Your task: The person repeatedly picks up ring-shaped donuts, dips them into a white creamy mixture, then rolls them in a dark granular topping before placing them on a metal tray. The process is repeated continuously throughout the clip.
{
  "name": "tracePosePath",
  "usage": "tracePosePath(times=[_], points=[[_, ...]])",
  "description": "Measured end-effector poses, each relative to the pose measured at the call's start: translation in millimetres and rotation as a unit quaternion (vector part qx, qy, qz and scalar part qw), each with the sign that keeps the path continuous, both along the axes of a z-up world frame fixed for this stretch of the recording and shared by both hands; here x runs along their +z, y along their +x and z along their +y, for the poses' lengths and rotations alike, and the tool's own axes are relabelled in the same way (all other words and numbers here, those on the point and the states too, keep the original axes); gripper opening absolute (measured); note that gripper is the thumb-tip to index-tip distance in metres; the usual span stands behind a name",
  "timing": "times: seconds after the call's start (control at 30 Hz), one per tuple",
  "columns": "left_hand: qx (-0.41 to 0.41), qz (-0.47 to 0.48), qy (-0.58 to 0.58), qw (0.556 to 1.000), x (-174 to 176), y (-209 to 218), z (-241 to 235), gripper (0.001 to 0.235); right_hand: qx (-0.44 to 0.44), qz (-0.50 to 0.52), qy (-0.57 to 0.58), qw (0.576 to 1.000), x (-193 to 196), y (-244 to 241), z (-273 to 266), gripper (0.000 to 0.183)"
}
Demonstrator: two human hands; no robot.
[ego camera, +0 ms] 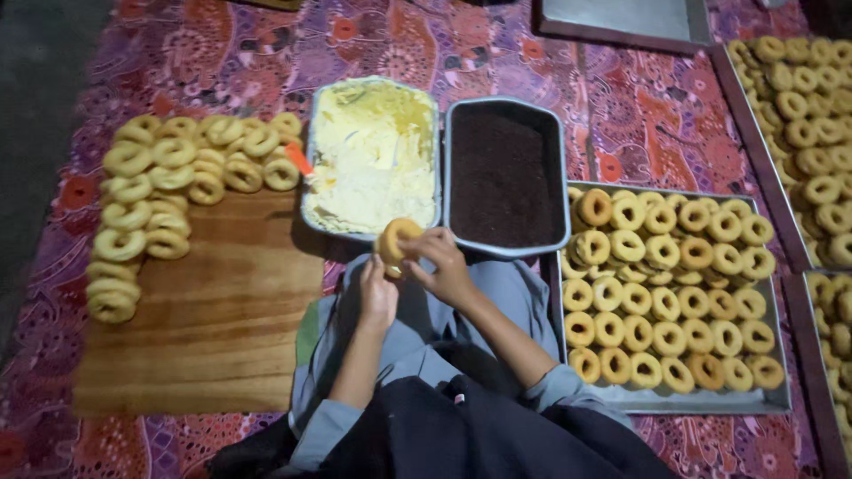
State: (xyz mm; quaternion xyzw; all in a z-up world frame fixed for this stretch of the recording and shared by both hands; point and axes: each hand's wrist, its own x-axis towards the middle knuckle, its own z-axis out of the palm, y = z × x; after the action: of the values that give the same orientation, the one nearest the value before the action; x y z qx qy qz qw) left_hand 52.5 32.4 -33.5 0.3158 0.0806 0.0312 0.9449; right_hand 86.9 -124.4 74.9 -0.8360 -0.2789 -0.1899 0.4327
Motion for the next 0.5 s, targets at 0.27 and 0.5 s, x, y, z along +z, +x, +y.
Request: tracePosePath(times=[0.27, 0.5], points=[[-0.172, 0.087, 0.364, 0.911, -2.7, 83.9, -93.2, 0.035, -0.162, 0.16, -0.198, 0.953, -90.2, 101.1, -167.0, 0.023], [-0.04, -0.308, 0.74, 0.597, -7.2, 157.7, -155.0, 0.024, -0.297, 0.406, 0.425, 0.752, -105.9, 92.0, -221.3, 0.028]])
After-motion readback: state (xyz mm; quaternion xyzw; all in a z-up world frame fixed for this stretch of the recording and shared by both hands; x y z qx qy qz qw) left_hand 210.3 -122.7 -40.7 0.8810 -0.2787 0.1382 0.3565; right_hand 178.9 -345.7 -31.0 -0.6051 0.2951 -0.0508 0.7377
